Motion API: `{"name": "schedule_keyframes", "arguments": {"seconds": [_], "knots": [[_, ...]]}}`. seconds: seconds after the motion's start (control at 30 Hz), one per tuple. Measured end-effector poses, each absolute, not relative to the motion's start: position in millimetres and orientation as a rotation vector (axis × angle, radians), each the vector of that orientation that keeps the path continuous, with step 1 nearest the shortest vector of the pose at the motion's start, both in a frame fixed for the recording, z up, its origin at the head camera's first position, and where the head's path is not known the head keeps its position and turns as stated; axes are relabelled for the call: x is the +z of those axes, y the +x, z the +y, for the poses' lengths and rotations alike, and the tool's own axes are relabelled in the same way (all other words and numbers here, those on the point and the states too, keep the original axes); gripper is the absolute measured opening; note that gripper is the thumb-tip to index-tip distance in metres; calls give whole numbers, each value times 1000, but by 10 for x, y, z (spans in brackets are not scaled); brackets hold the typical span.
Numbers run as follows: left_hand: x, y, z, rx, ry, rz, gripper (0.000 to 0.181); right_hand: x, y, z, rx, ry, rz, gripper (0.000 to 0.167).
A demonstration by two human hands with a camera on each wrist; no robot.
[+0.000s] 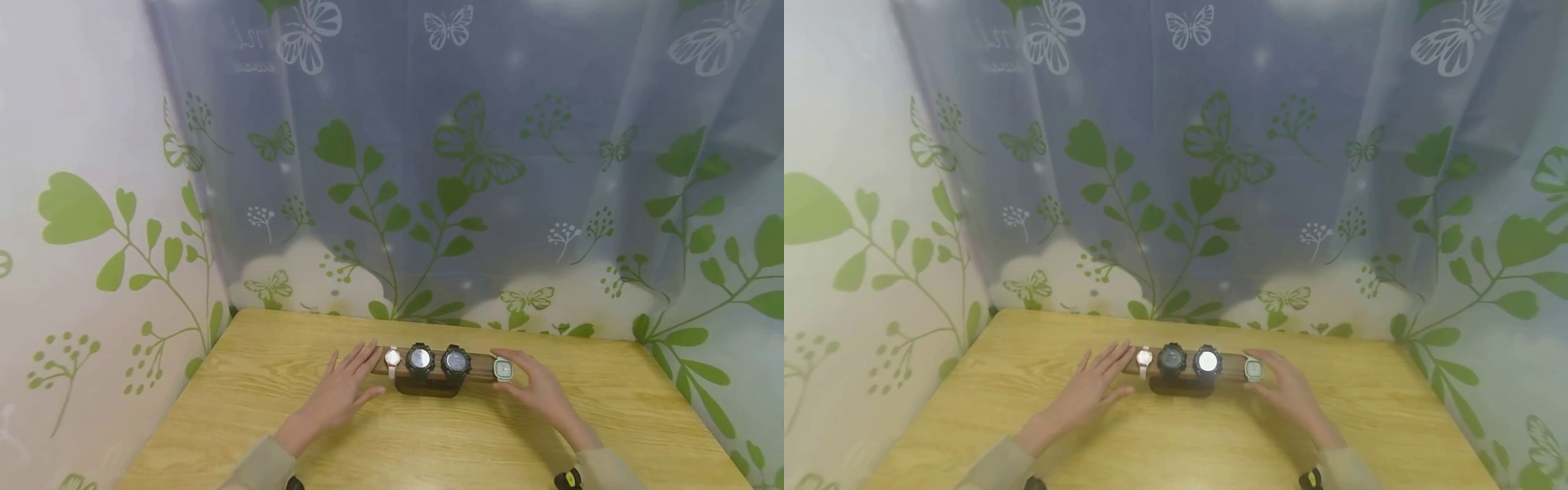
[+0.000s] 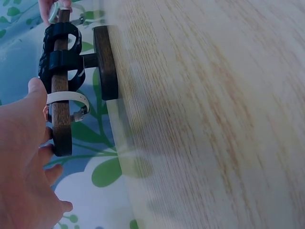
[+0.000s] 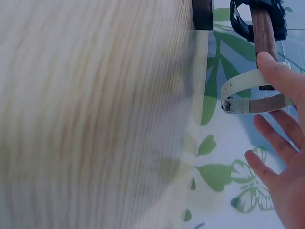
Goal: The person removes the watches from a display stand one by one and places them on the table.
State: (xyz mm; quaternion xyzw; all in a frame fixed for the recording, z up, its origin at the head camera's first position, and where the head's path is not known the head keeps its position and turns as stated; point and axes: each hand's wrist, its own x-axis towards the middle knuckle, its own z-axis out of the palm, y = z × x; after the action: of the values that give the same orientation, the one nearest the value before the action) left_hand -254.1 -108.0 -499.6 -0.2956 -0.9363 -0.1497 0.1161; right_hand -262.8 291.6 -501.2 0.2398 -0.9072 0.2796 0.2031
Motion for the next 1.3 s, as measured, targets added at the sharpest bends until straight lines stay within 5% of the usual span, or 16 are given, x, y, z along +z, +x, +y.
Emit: {"name": "schedule_keyframes", "arguments": {"seconds": [0.6,1.3], "knots": [[-4982,-2543,-1107,-421,-864,-2748,72,-5014,-2392,3116,628,728,-2449,67],[-4922,-2502,-1065,-469,-869,-2762,70,-5101,-2164,2741,562,951,-2488,64]]}}
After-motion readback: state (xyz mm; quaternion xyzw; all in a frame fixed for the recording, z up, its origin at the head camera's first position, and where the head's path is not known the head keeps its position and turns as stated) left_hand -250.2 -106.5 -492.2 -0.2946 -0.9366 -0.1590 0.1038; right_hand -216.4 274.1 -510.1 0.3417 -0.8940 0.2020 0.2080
